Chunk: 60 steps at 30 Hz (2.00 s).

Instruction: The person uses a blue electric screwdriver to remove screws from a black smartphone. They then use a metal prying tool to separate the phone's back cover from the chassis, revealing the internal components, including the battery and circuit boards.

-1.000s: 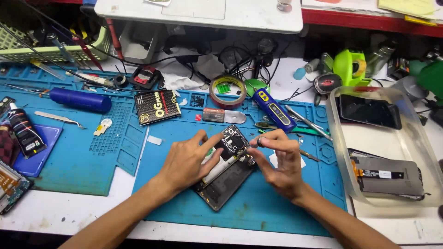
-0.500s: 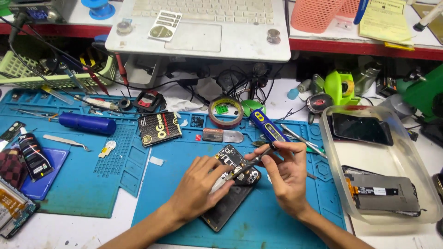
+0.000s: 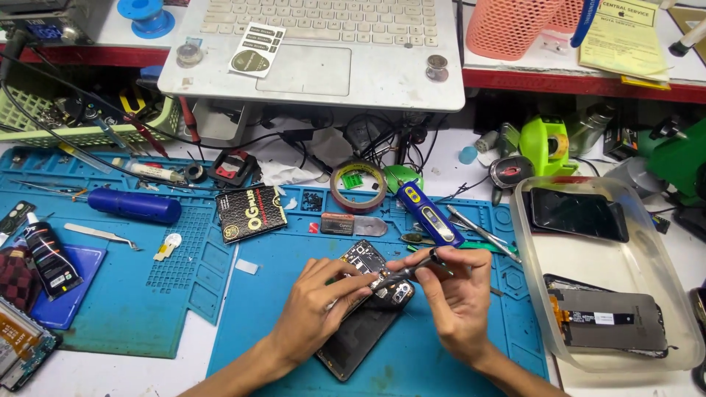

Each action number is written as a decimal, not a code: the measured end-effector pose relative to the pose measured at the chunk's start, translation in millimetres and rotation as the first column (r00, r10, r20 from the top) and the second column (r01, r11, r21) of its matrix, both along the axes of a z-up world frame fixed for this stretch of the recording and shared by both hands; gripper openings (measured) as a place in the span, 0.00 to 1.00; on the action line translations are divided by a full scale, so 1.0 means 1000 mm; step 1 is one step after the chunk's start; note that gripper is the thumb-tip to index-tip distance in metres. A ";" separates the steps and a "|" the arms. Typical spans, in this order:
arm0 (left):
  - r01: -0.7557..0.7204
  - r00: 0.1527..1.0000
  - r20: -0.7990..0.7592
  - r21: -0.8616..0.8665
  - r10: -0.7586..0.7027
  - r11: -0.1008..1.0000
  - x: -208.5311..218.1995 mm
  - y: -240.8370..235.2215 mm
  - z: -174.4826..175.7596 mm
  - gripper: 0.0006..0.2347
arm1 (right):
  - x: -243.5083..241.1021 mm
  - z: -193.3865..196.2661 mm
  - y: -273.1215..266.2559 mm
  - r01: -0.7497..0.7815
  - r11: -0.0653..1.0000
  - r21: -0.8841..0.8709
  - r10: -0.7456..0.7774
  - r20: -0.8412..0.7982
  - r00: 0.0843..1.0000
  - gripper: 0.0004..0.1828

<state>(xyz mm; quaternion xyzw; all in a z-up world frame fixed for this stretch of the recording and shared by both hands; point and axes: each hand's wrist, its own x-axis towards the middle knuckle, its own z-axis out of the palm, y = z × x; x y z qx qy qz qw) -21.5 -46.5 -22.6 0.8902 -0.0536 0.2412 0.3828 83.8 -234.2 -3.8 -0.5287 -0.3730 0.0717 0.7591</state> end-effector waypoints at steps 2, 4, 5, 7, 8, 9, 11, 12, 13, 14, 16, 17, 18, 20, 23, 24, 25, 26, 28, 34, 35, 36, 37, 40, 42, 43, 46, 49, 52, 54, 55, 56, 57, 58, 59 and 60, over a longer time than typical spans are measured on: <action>0.009 1.000 -0.006 0.017 -0.009 1.000 0.000 -0.001 0.000 0.12 | -0.002 -0.001 0.000 -0.004 1.000 0.007 0.004 -0.004 1.000 0.18; 0.021 1.000 -0.012 0.034 -0.021 0.999 -0.001 0.000 0.000 0.14 | -0.002 0.000 -0.001 -0.005 1.000 0.015 0.005 -0.009 1.000 0.17; -0.026 0.996 -0.080 0.112 0.035 0.993 0.000 0.002 0.002 0.19 | 0.000 0.003 -0.002 0.047 0.999 -0.021 -0.048 -0.024 0.999 0.16; -0.064 0.985 -0.143 0.192 0.093 0.979 0.000 0.006 0.000 0.26 | 0.006 0.010 -0.004 0.100 0.993 -0.058 -0.103 -0.038 0.994 0.16; -0.098 0.959 -0.227 0.287 0.167 0.953 -0.001 0.008 -0.003 0.33 | 0.010 0.015 -0.004 0.097 0.979 -0.177 -0.116 -0.098 0.988 0.14; -0.120 0.921 -0.302 0.383 0.247 0.916 -0.002 0.010 -0.007 0.41 | 0.013 0.020 -0.004 0.083 0.952 -0.294 -0.134 -0.156 0.979 0.14; -0.090 0.912 -0.332 0.407 0.239 0.909 -0.004 0.010 -0.010 0.42 | 0.021 0.033 -0.004 -0.031 0.851 -0.524 -0.048 -0.137 0.989 0.17; -0.060 0.903 -0.361 0.430 0.233 0.901 -0.005 0.011 -0.011 0.44 | 0.025 0.040 -0.003 -0.131 0.685 -0.717 0.043 -0.140 0.989 0.21; -0.057 0.904 -0.362 0.428 0.228 0.902 -0.005 0.010 -0.013 0.44 | 0.028 0.030 -0.006 -0.129 0.683 -0.719 0.039 -0.140 0.989 0.21; -0.023 0.917 -0.349 0.434 0.191 0.901 -0.005 0.009 -0.016 0.41 | 0.031 0.020 -0.009 0.018 0.611 -0.791 0.237 0.204 0.950 0.23; 0.011 0.928 -0.338 0.442 0.156 0.897 -0.004 0.011 -0.016 0.37 | 0.034 0.003 -0.011 0.188 0.568 -0.801 0.437 0.487 0.756 0.26; 0.034 0.936 -0.335 0.400 0.111 0.916 -0.004 0.012 -0.014 0.35 | 0.035 -0.003 -0.012 0.280 0.609 -0.742 0.485 0.628 0.609 0.19; 0.058 0.942 -0.328 0.357 0.068 0.932 -0.005 0.012 -0.012 0.32 | 0.035 -0.010 -0.012 0.354 0.657 -0.666 0.514 0.739 0.436 0.14; 0.073 0.944 -0.328 0.341 0.046 0.937 -0.005 0.014 -0.011 0.31 | 0.037 -0.008 -0.013 0.393 0.682 -0.617 0.520 0.787 0.333 0.14; 0.098 0.949 -0.316 0.314 0.007 0.944 -0.002 0.016 -0.010 0.30 | 0.041 -0.005 -0.014 0.456 0.713 -0.533 0.520 0.838 0.166 0.15; 0.107 0.950 -0.313 0.302 -0.007 0.947 -0.002 0.017 -0.010 0.31 | 0.041 -0.004 -0.013 0.477 0.720 -0.505 0.521 0.846 0.110 0.15; 0.104 0.950 -0.311 0.303 -0.005 0.947 -0.002 0.018 -0.010 0.31 | 0.042 -0.006 -0.013 0.476 0.721 -0.504 0.521 0.847 0.107 0.15; 0.113 0.948 -0.318 0.289 -0.017 0.951 -0.002 0.019 -0.011 0.31 | 0.042 -0.007 -0.013 0.482 0.717 -0.503 0.526 0.845 0.099 0.15; 0.121 0.945 -0.325 0.274 -0.026 0.954 -0.003 0.020 -0.011 0.31 | 0.044 -0.010 -0.012 0.486 0.714 -0.504 0.533 0.841 0.091 0.15; 0.128 0.956 -0.291 0.294 -0.039 0.947 -0.002 0.019 -0.011 0.30 | 0.044 -0.008 -0.009 0.511 0.721 -0.468 0.550 0.835 -0.012 0.17; 0.126 0.959 -0.280 0.297 -0.040 0.946 -0.002 0.020 -0.011 0.30 | 0.044 -0.005 -0.008 0.495 0.753 -0.435 0.523 0.851 -0.048 0.15; 0.124 0.962 -0.270 0.300 -0.041 0.946 -0.002 0.020 -0.011 0.30 | 0.043 -0.001 -0.007 0.477 0.782 -0.401 0.494 0.865 -0.084 0.14; 0.125 0.962 -0.268 0.303 -0.042 0.945 -0.001 0.021 -0.011 0.30 | 0.045 0.000 -0.006 0.479 0.783 -0.398 0.492 0.866 -0.085 0.14; 0.130 0.958 -0.283 0.300 -0.042 0.945 -0.002 0.021 -0.014 0.30 | 0.048 0.002 -0.005 0.434 0.818 -0.379 0.480 0.864 -0.150 0.09; 0.134 0.958 -0.281 0.284 -0.051 0.950 -0.001 0.022 -0.014 0.30 | 0.050 0.005 -0.006 0.406 0.842 -0.355 0.458 0.869 -0.190 0.09; 0.130 0.960 -0.277 0.285 -0.048 0.950 -0.001 0.022 -0.013 0.30 | 0.050 0.005 -0.006 0.405 0.844 -0.352 0.456 0.869 -0.195 0.09; 0.132 0.960 -0.276 0.297 -0.048 0.946 -0.002 0.020 -0.013 0.30 | 0.049 0.003 -0.008 0.385 0.867 -0.316 0.413 0.888 -0.201 0.07; 0.144 0.949 -0.311 0.297 -0.047 0.944 -0.001 0.021 -0.012 0.30 | 0.049 0.003 -0.006 0.377 0.875 -0.304 0.393 0.901 -0.185 0.07; 0.146 0.951 -0.306 0.305 -0.048 0.941 -0.002 0.019 -0.009 0.29 | 0.049 0.003 -0.004 0.378 0.883 -0.277 0.362 0.916 -0.173 0.06; 0.137 0.947 -0.318 0.295 -0.038 0.946 -0.002 0.019 -0.005 0.29 | 0.050 0.005 -0.001 0.393 0.879 -0.268 0.326 0.941 -0.088 0.08; 0.137 0.947 -0.320 0.293 -0.038 0.946 -0.002 0.019 -0.006 0.29 | 0.049 0.006 -0.002 0.393 0.879 -0.270 0.328 0.941 -0.086 0.08; 0.134 0.947 -0.319 0.289 -0.037 0.948 -0.002 0.019 -0.007 0.29 | 0.049 0.007 -0.004 0.375 0.852 -0.364 0.340 0.931 0.132 0.12; 0.129 0.948 -0.316 0.286 -0.033 0.950 -0.002 0.019 -0.007 0.30 | 0.049 0.008 -0.005 0.336 0.827 -0.450 0.339 0.877 0.340 0.18; 0.126 0.948 -0.316 0.285 -0.031 0.950 -0.002 0.019 -0.006 0.30 | 0.046 0.016 -0.005 0.334 0.828 -0.451 0.340 0.877 0.340 0.18; 0.130 0.943 -0.330 0.272 -0.034 0.954 -0.002 0.020 -0.005 0.30 | 0.042 0.024 -0.005 0.245 0.838 -0.488 0.268 0.759 0.593 0.15; 0.133 0.939 -0.343 0.258 -0.038 0.957 -0.002 0.020 -0.004 0.30 | 0.039 0.032 -0.006 0.149 0.853 -0.500 0.195 0.570 0.798 0.16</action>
